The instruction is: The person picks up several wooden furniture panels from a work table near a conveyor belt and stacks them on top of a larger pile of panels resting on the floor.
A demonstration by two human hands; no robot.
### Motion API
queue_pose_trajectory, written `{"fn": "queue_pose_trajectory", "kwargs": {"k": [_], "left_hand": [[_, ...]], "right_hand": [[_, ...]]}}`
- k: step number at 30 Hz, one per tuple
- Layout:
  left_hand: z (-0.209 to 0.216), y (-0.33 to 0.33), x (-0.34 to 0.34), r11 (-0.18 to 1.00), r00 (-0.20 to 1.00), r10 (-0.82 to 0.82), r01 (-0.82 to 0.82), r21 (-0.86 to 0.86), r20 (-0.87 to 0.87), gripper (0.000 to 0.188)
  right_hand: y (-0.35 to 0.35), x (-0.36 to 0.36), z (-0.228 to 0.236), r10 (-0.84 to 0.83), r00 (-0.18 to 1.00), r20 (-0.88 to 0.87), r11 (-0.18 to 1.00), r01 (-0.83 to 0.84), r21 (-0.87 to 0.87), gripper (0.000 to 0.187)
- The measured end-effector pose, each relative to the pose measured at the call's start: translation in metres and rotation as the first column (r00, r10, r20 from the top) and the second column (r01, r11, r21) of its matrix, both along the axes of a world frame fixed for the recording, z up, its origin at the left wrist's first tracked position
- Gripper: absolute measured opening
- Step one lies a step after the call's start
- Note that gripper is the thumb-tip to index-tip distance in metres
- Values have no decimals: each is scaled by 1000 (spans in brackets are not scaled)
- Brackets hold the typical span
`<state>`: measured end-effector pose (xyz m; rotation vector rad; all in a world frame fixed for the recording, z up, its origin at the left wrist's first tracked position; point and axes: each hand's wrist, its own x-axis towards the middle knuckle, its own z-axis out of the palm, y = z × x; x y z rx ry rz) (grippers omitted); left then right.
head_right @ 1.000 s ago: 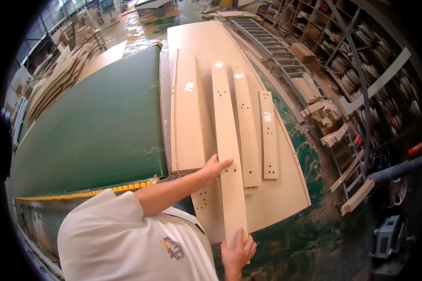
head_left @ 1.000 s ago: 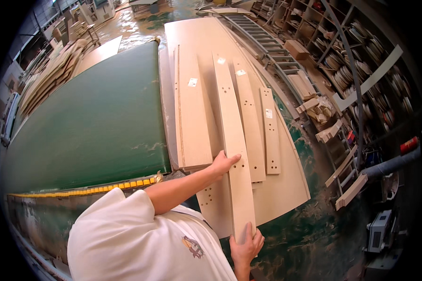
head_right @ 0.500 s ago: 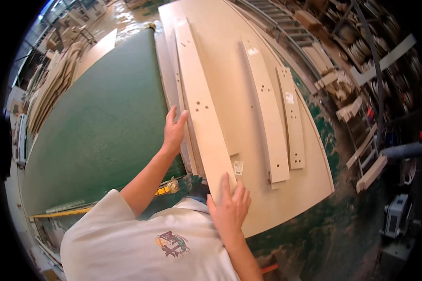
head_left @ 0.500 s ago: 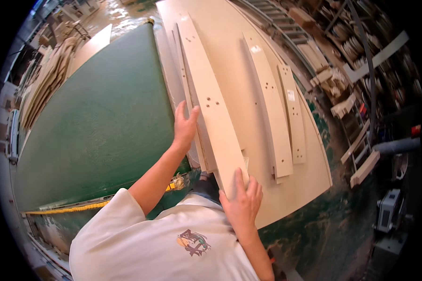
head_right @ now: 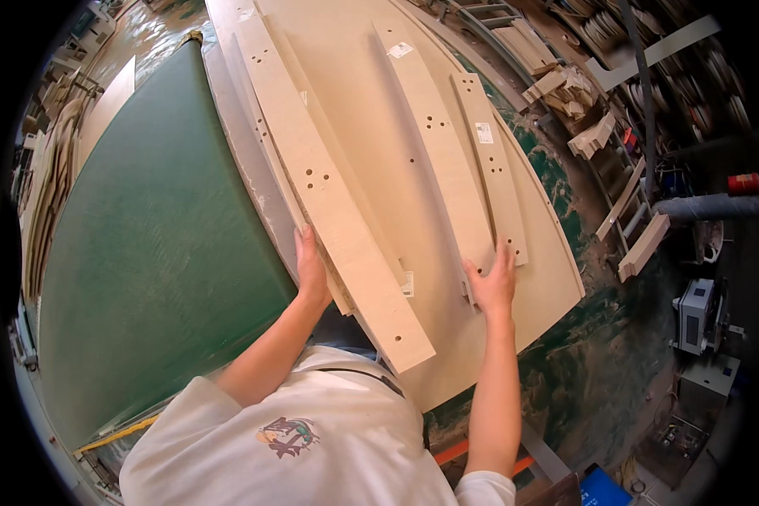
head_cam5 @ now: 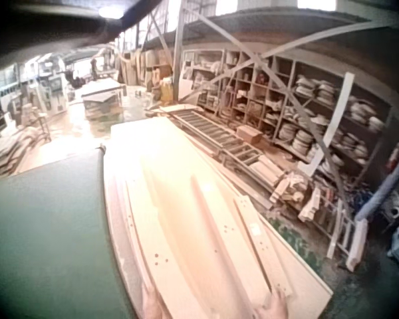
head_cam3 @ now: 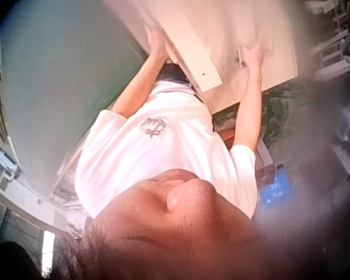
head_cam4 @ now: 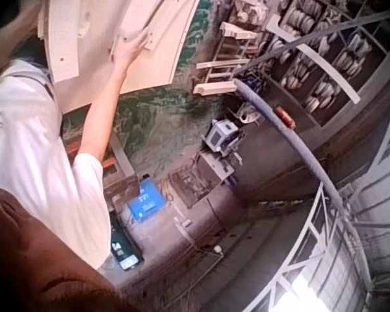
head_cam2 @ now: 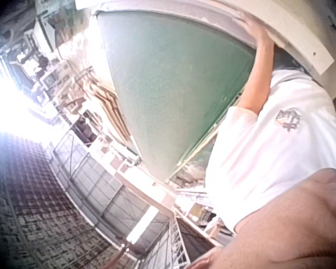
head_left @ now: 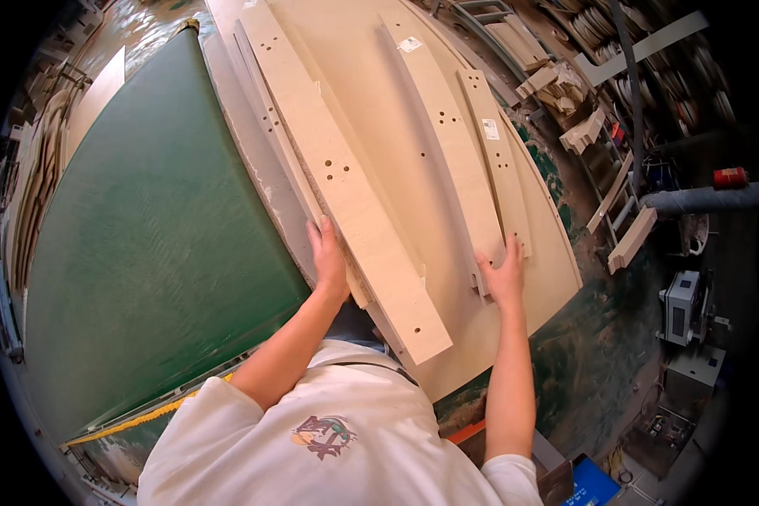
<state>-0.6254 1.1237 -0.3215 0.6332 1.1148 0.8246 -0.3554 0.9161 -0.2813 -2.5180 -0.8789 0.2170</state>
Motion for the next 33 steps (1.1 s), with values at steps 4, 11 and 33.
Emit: {"fn": "queue_pose_trajectory", "kwargs": {"k": [4, 11, 33], "left_hand": [[1, -1, 18, 995, 932, 34, 1, 96, -360, 92], [-24, 7, 6, 996, 972, 0, 20, 86, -235, 87], [1, -253, 4, 236, 251, -942, 967, 90, -224, 83]], "right_hand": [[-11, 21, -10, 67, 958, -280, 995, -86, -58, 88], [2, 40, -14, 52, 888, -456, 997, -17, 80, 77], [-192, -61, -5, 5, 795, -607, 998, 33, 51, 61]]}}
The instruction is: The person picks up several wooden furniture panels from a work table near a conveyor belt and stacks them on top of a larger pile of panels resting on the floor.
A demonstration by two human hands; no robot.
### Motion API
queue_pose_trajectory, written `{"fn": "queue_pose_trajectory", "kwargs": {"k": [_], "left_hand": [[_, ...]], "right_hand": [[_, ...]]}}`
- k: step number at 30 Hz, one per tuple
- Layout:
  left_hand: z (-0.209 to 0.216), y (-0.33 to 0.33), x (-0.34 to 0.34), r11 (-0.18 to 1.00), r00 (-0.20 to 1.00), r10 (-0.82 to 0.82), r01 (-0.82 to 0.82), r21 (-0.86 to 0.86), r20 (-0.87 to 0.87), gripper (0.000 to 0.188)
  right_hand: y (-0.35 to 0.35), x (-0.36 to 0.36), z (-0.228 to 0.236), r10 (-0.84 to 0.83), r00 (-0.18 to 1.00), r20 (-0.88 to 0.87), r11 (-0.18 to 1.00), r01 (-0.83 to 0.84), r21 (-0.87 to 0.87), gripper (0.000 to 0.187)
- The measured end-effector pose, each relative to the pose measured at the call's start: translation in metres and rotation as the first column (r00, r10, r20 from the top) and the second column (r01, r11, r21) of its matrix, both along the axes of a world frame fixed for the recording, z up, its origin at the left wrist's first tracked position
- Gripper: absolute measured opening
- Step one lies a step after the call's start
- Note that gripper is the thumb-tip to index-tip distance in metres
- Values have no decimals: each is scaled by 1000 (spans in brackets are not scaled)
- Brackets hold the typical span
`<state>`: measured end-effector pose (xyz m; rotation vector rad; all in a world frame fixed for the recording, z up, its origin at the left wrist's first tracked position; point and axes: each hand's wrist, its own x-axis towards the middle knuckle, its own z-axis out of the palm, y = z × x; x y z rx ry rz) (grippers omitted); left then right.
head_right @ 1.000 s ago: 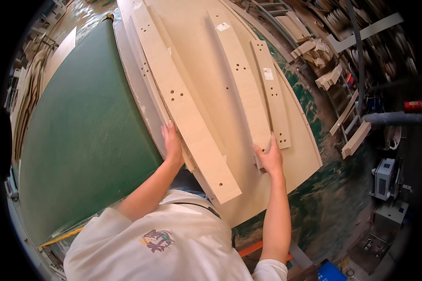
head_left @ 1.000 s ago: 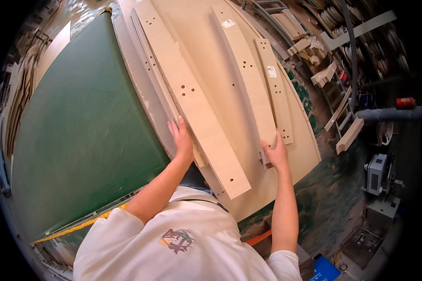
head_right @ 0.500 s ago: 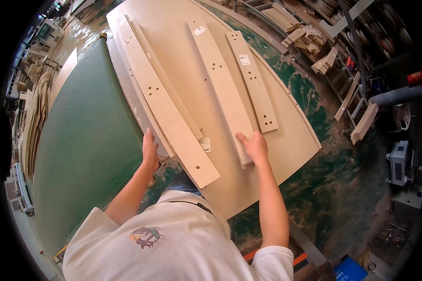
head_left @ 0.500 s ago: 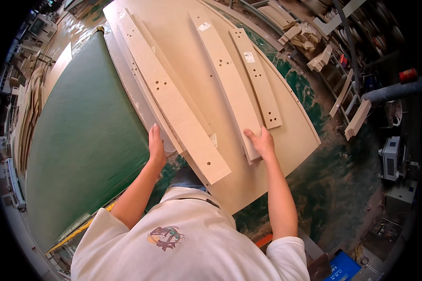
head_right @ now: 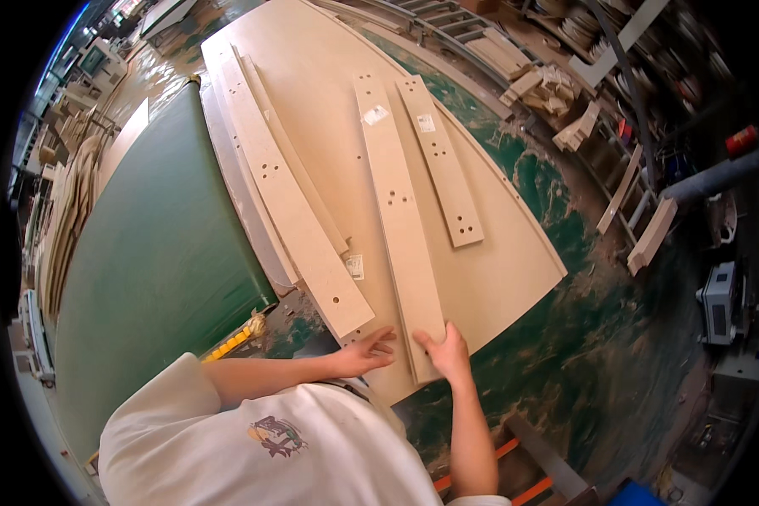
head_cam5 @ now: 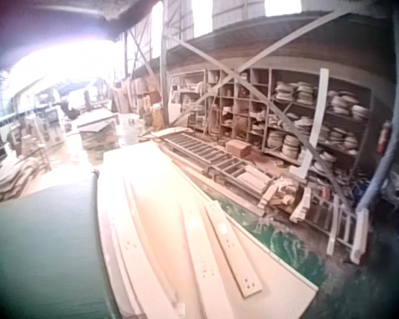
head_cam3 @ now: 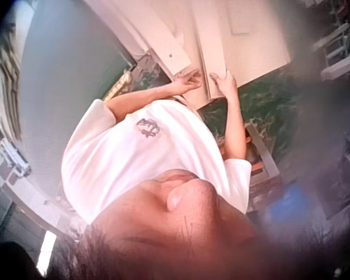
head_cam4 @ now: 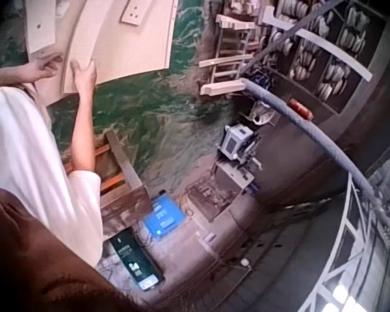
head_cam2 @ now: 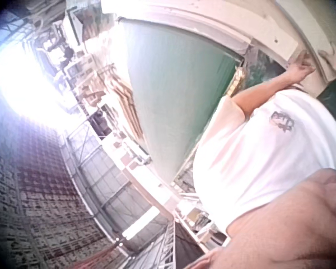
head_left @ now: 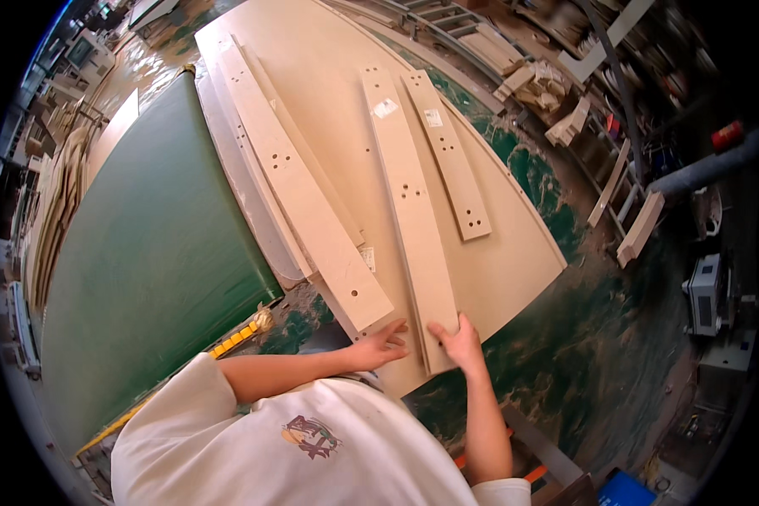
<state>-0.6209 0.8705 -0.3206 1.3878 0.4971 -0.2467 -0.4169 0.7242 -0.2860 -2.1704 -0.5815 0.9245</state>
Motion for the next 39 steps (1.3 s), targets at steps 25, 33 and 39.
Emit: {"fn": "queue_pose_trajectory", "kwargs": {"k": [25, 33, 39], "left_hand": [[90, 18, 143, 588, 742, 529, -670, -453, -411, 96], [135, 64, 124, 518, 662, 682, -738, -433, -311, 99], [179, 178, 81, 315, 447, 874, -820, -477, -191, 83]], "right_hand": [[-110, -18, 129, 115, 881, -459, 993, -88, 80, 83], [-57, -30, 180, 68, 905, -419, 995, -94, -41, 89], [71, -29, 183, 221, 891, -396, 975, -198, 100, 88]]}}
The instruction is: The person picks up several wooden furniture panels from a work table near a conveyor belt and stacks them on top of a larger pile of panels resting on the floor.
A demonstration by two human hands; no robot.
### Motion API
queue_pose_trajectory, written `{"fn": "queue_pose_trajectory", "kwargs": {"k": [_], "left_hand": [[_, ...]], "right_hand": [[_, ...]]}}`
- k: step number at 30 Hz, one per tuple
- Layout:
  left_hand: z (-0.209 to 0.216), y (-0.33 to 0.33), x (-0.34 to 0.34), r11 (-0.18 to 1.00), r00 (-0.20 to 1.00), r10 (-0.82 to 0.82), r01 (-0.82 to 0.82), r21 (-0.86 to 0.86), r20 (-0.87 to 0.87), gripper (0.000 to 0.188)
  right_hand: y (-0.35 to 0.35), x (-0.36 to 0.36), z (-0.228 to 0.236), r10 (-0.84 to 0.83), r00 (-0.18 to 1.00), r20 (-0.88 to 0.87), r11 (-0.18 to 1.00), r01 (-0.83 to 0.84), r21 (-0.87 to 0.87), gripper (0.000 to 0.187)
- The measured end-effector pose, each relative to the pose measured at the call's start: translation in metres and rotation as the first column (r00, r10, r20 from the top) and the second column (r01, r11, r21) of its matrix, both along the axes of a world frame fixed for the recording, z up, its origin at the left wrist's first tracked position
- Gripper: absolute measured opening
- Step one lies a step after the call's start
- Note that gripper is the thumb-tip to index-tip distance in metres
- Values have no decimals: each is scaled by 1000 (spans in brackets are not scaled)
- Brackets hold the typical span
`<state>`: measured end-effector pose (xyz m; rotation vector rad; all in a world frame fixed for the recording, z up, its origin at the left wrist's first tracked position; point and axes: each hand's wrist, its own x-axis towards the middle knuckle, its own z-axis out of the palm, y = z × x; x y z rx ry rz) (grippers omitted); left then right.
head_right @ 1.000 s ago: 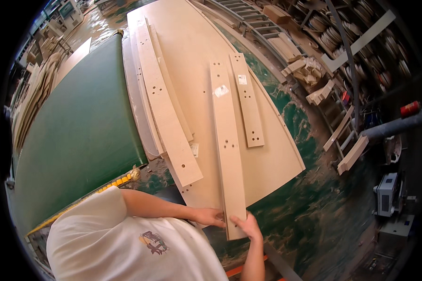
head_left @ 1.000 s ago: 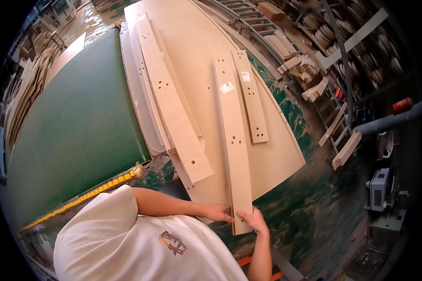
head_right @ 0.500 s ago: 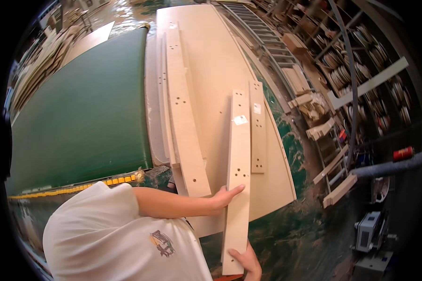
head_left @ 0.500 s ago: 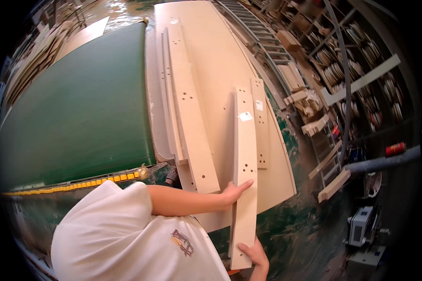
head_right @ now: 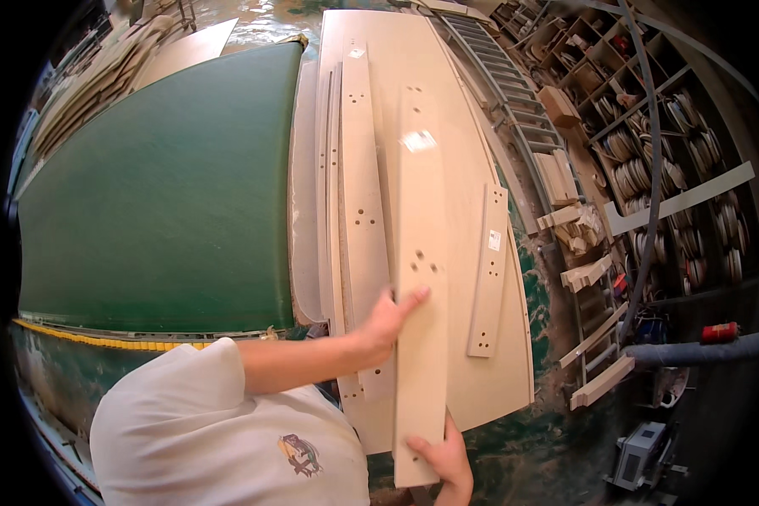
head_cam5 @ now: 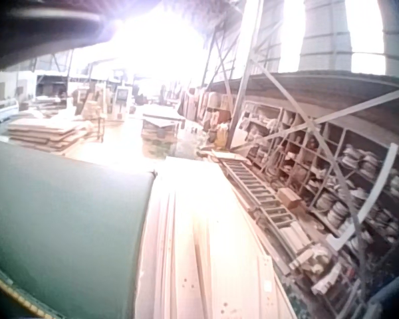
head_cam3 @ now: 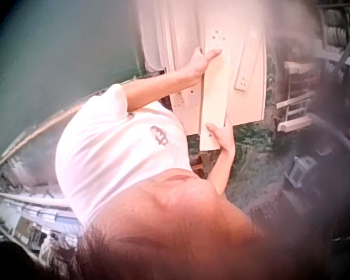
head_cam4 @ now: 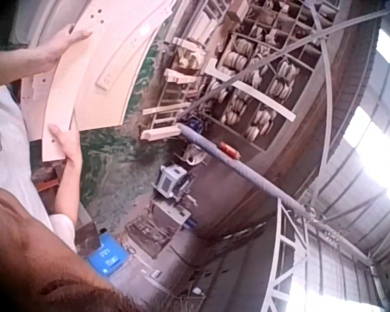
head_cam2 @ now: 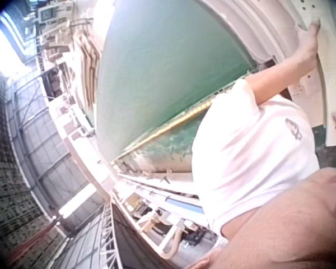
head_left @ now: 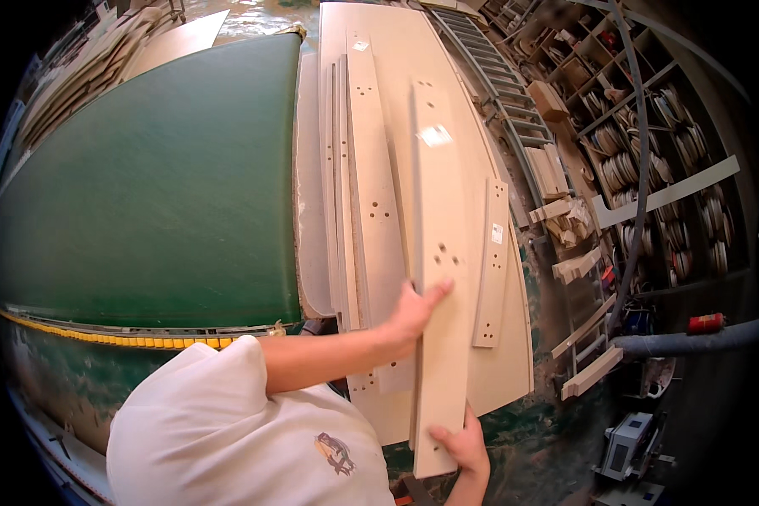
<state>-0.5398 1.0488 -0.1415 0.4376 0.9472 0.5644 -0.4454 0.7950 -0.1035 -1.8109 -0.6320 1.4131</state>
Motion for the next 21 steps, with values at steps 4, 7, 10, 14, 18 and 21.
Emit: {"fn": "queue_pose_trajectory", "kwargs": {"k": [4, 7, 10, 14, 18, 21], "left_hand": [[-4, 91, -17, 979, 979, 197, -199, 43, 57, 64], [-13, 150, -25, 978, 980, 186, -192, 84, 75, 63], [-30, 194, -36, 933, 987, 159, -147, 329, -11, 62], [-96, 236, -61, 769, 928, 244, -8, 639, -283, 58], [-72, 218, -37, 815, 988, 109, -24, 579, -112, 60], [-77, 224, -38, 825, 996, 71, -27, 565, -55, 64]], "right_hand": [[112, -8, 7, 101, 995, -14, 988, -99, 122, 89], [177, -10, 23, 198, 978, 68, 966, -206, 154, 87], [220, -3, 14, 235, 965, 114, 950, -253, 180, 87], [252, 47, -71, 139, 783, 606, 982, -187, 15, 85], [199, 168, -190, -15, 221, 975, 984, 175, -24, 85], [164, 185, -223, 136, 222, 965, 955, 230, -187, 86]]}}
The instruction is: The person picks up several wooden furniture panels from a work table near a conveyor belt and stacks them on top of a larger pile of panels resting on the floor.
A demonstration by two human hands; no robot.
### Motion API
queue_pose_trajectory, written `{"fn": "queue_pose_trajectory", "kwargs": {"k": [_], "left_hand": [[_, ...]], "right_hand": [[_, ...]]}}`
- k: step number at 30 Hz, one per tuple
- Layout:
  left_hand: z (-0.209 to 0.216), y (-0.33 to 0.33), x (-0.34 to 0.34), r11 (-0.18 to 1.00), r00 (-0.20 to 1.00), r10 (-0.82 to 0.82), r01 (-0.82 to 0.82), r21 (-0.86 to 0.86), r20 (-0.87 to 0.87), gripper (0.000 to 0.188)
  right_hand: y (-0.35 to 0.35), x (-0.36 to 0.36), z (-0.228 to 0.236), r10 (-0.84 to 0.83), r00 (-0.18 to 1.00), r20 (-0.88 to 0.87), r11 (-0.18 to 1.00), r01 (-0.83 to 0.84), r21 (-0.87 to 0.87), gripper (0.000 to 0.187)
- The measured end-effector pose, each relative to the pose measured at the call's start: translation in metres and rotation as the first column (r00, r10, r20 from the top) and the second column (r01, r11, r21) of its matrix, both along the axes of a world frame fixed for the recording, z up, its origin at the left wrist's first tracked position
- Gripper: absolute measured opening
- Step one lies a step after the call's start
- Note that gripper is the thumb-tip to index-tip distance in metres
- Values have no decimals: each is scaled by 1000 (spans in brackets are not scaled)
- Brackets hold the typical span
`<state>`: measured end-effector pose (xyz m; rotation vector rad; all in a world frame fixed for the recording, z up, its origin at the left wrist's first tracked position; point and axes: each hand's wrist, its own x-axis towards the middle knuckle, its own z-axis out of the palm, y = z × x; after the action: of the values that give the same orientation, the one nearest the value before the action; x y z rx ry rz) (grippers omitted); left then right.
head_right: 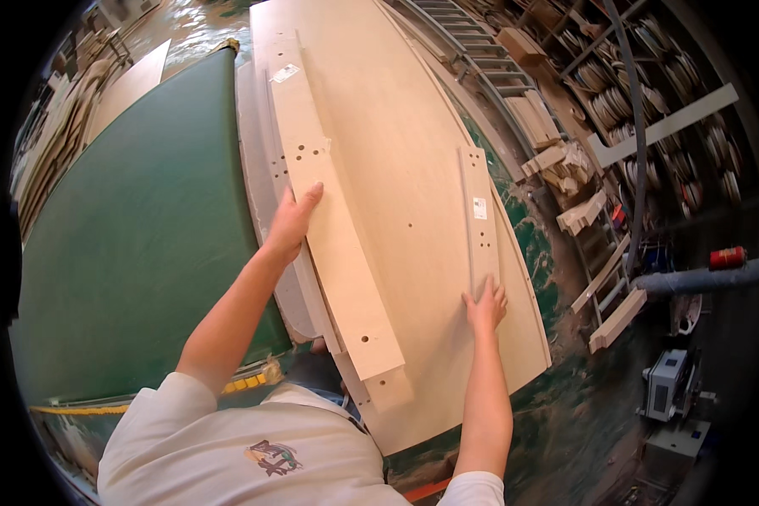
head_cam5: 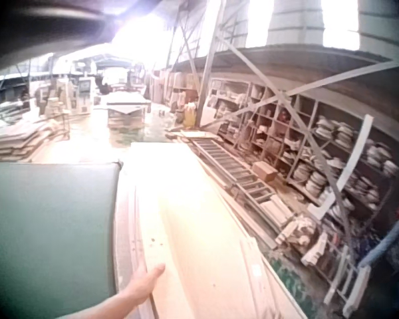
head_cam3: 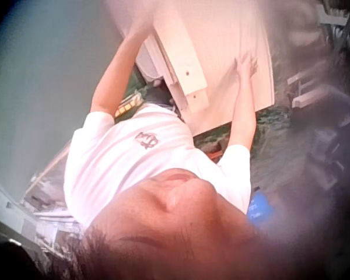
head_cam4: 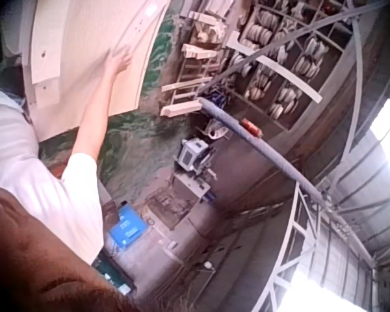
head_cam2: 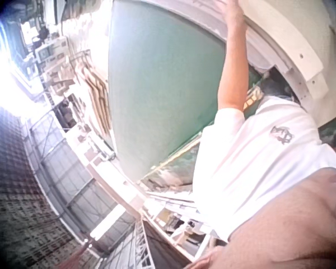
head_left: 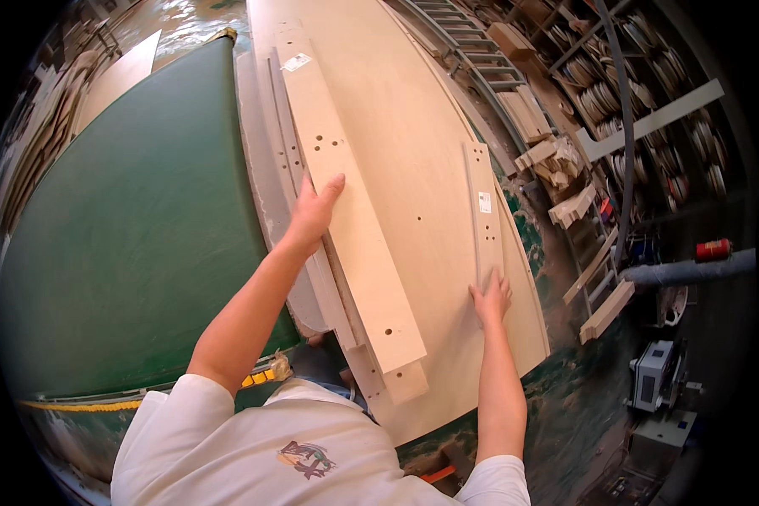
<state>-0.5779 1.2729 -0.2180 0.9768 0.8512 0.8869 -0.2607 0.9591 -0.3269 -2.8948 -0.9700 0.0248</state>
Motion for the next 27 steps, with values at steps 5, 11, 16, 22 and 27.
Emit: {"fn": "queue_pose_trajectory", "kwargs": {"k": [5, 11, 16, 22, 27], "left_hand": [[-18, 5, -4, 999, 998, 36, -34, 25, -51, 73], [-21, 5, -6, 984, 981, 177, -177, 5, -82, 80], [-15, -7, -17, 955, 963, 264, -269, -127, -54, 73], [-61, -49, -66, 937, 925, 302, -332, -105, -230, 57], [-99, -95, -85, 971, 855, 145, -219, -92, -498, 70]], "right_hand": [[-1, -28, 25, 156, 870, -468, 936, 22, 352, 72], [30, -126, 161, 344, 712, -612, 745, 189, 639, 59], [85, -211, 234, 514, 858, -18, 690, -401, 602, 51], [142, -263, 194, 527, 849, -44, 814, -490, 311, 60], [125, -186, 165, 446, 424, -788, 832, 128, 540, 75]]}}
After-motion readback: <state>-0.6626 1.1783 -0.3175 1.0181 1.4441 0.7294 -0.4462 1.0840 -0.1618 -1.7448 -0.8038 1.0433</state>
